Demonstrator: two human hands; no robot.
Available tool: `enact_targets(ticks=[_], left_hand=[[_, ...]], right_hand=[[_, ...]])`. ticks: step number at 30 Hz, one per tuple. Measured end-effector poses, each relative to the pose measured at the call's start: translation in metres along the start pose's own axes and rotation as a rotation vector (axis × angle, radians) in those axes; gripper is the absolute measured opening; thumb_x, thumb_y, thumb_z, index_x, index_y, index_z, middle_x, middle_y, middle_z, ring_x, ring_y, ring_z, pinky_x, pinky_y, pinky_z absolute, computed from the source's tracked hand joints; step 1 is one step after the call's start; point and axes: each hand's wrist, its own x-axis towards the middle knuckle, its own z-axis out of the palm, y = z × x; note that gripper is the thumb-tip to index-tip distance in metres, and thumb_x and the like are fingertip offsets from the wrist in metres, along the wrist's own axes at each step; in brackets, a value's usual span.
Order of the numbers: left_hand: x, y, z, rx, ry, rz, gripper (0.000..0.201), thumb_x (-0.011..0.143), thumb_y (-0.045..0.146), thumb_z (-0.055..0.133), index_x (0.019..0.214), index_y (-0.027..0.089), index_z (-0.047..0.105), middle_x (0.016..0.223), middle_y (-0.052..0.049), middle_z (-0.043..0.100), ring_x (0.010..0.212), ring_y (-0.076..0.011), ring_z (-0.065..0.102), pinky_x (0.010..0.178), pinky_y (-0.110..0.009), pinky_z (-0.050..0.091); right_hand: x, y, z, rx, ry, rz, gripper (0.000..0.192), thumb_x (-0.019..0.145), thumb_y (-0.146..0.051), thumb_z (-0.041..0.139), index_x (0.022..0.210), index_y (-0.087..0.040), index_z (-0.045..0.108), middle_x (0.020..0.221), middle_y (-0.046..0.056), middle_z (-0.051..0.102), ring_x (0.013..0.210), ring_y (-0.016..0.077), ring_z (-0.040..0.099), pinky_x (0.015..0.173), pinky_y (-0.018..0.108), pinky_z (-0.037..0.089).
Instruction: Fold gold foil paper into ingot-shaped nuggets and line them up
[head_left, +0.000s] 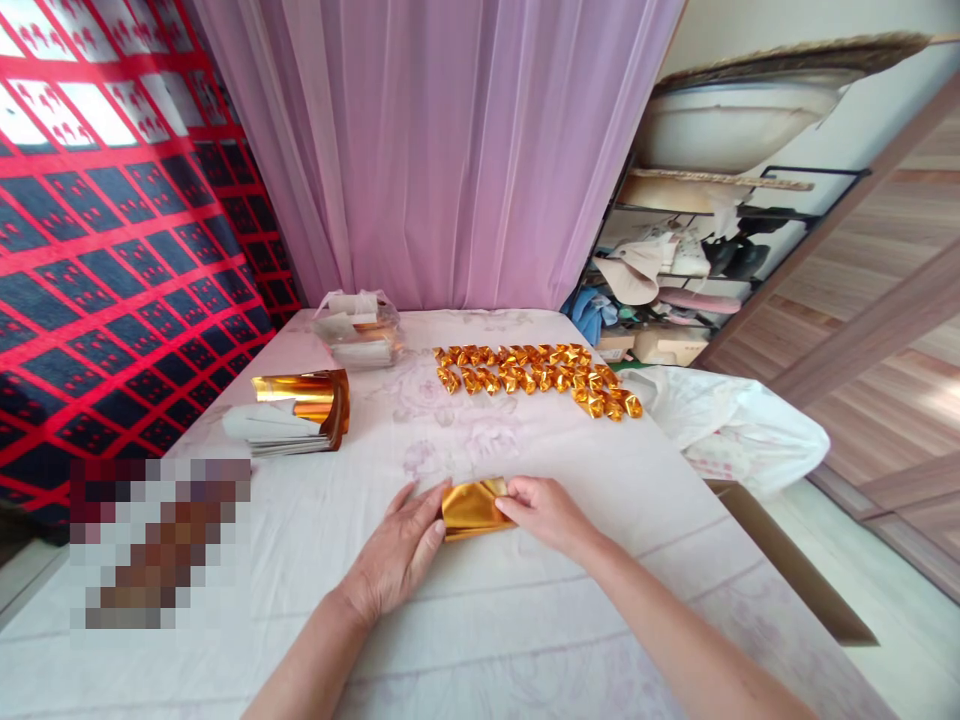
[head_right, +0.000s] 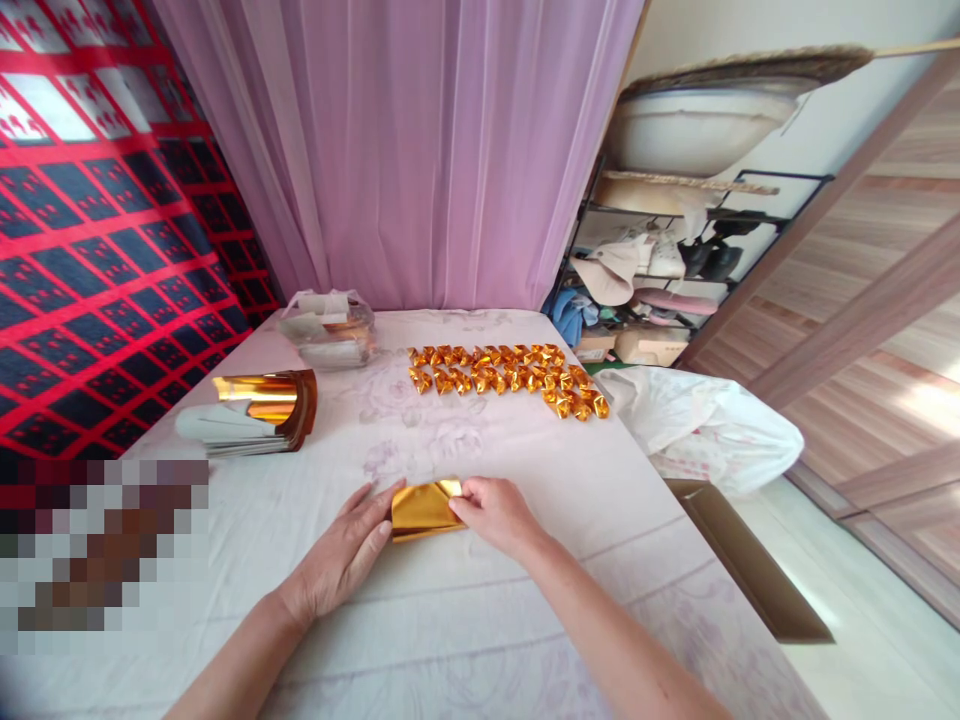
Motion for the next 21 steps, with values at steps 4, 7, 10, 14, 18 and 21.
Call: enact_targets(ticks=[4, 7, 10, 14, 18, 21], left_hand=[[-0.003, -0.001, 0.004, 0.042, 0.166, -0.009, 0.061, 0.104, 0.034, 0.027, 0.157, 0.025, -0.001, 0.148, -0.011, 0.048, 0.133, -0.0212, 0.048, 0.112, -0.046, 0.038], [-0.001, 0.012, 0.004, 0.166, 0.189, 0.022, 0.061, 0.100, 0.045, 0.039, 0.154, 0.023, 0.022, 0.157, -0.014, 0.031, 0.143, -0.0308, 0.032, 0.113, -0.053, 0.033], [0.003, 0.029, 0.006, 0.213, 0.033, 0.124, 0.059, 0.097, 0.053, 0.043, 0.147, 0.022, 0.040, 0.154, -0.011, 0.040, 0.144, -0.0313, 0.031, 0.117, -0.054, 0.025], [0.007, 0.039, 0.011, 0.222, -0.093, 0.135, 0.065, 0.095, 0.060, 0.042, 0.145, 0.019, 0.043, 0.148, -0.011, 0.048, 0.140, -0.0301, 0.038, 0.119, -0.053, 0.020], [0.006, 0.037, 0.015, 0.216, -0.119, 0.114, 0.068, 0.095, 0.062, 0.039, 0.148, 0.019, 0.039, 0.148, -0.012, 0.048, 0.139, -0.0294, 0.040, 0.119, -0.053, 0.017], [0.006, 0.036, 0.014, 0.211, -0.129, 0.108, 0.067, 0.095, 0.062, 0.040, 0.148, 0.021, 0.038, 0.148, -0.011, 0.047, 0.139, -0.0293, 0.041, 0.119, -0.053, 0.017]], right_hand=[[0.005, -0.001, 0.001, -0.068, -0.002, -0.004, 0.023, 0.082, -0.033, 0.055, 0.065, -0.019, 0.063, 0.059, -0.002, 0.060, 0.056, 0.0117, 0.051, 0.051, 0.021, 0.028], [0.006, -0.003, 0.000, -0.131, -0.008, -0.022, 0.025, 0.083, -0.032, 0.056, 0.063, -0.019, 0.063, 0.057, -0.002, 0.059, 0.055, 0.0110, 0.049, 0.050, 0.022, 0.026], [0.008, -0.005, 0.000, -0.172, -0.019, -0.011, 0.026, 0.084, -0.034, 0.057, 0.064, -0.019, 0.065, 0.058, -0.002, 0.062, 0.054, 0.0105, 0.049, 0.050, 0.022, 0.025], [0.008, -0.008, -0.001, -0.190, -0.009, -0.011, 0.025, 0.085, -0.033, 0.055, 0.067, -0.020, 0.067, 0.059, -0.002, 0.064, 0.054, 0.0106, 0.052, 0.050, 0.022, 0.027], [0.007, -0.010, -0.002, -0.194, -0.004, -0.016, 0.024, 0.085, -0.032, 0.055, 0.069, -0.021, 0.068, 0.060, -0.002, 0.066, 0.054, 0.0112, 0.054, 0.050, 0.021, 0.029], [0.008, -0.010, -0.004, -0.209, 0.003, -0.018, 0.023, 0.085, -0.032, 0.055, 0.070, -0.021, 0.069, 0.058, -0.001, 0.066, 0.053, 0.0115, 0.054, 0.050, 0.022, 0.030]])
